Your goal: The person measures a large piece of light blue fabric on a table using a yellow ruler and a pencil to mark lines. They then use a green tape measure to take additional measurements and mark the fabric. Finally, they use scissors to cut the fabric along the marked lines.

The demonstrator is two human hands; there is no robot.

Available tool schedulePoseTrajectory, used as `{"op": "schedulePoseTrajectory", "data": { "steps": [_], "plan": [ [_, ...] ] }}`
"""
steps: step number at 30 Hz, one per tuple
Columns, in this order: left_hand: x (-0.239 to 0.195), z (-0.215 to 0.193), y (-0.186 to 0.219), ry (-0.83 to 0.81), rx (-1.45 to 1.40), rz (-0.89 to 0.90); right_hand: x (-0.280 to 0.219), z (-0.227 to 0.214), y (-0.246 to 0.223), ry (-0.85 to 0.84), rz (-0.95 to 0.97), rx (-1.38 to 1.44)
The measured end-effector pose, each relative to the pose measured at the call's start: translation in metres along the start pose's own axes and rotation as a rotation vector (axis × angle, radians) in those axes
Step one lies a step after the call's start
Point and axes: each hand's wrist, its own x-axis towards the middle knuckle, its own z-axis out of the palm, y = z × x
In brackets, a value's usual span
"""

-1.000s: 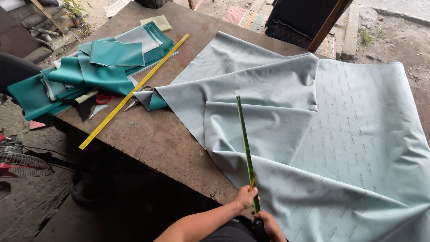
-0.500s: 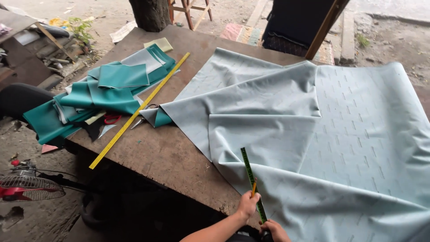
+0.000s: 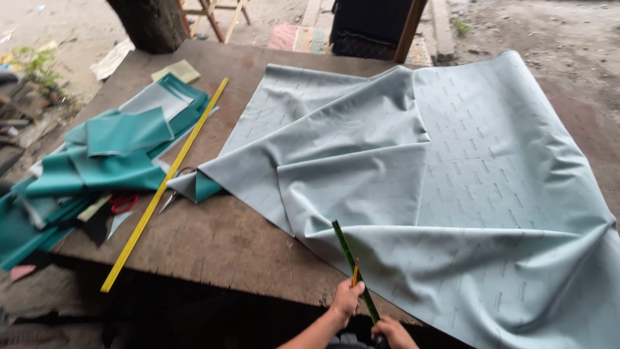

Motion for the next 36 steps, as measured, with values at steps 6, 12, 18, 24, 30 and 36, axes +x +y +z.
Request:
{"op": "schedulePoseTrajectory", "data": {
  "steps": [6, 12, 18, 24, 30, 36],
  "plan": [
    [-0.012, -0.024, -0.05, -0.283, 0.557, -0.131, 0.071, 0.004, 0.143, 0.003, -0.507, -0.334],
    [-0.071, -0.02, 0.002, -0.291, 0.509, -0.149, -0.04, 0.032, 0.047, 0.197, 0.214, 0.504],
    [-0.099, -0.037, -0.031, -0.147, 0.743, -0.017, -0.012, 0.015, 0.056, 0.195, 0.148, 0.648],
    [-0.105, -0.052, -0.04, -0.11, 0.847, 0.029, 0.006, 0.054, 0.073, 0.02, 0.115, 0.752],
    [-0.157, -0.055, -0.104, -0.125, 0.859, 0.0, -0.029, 0.09, 0.135, -0.102, 0.199, 0.782],
    [-0.196, -0.042, -0.046, -0.142, 0.852, -0.128, -0.1, 0.083, 0.05, -0.091, 0.327, 0.606]
  ]
}}
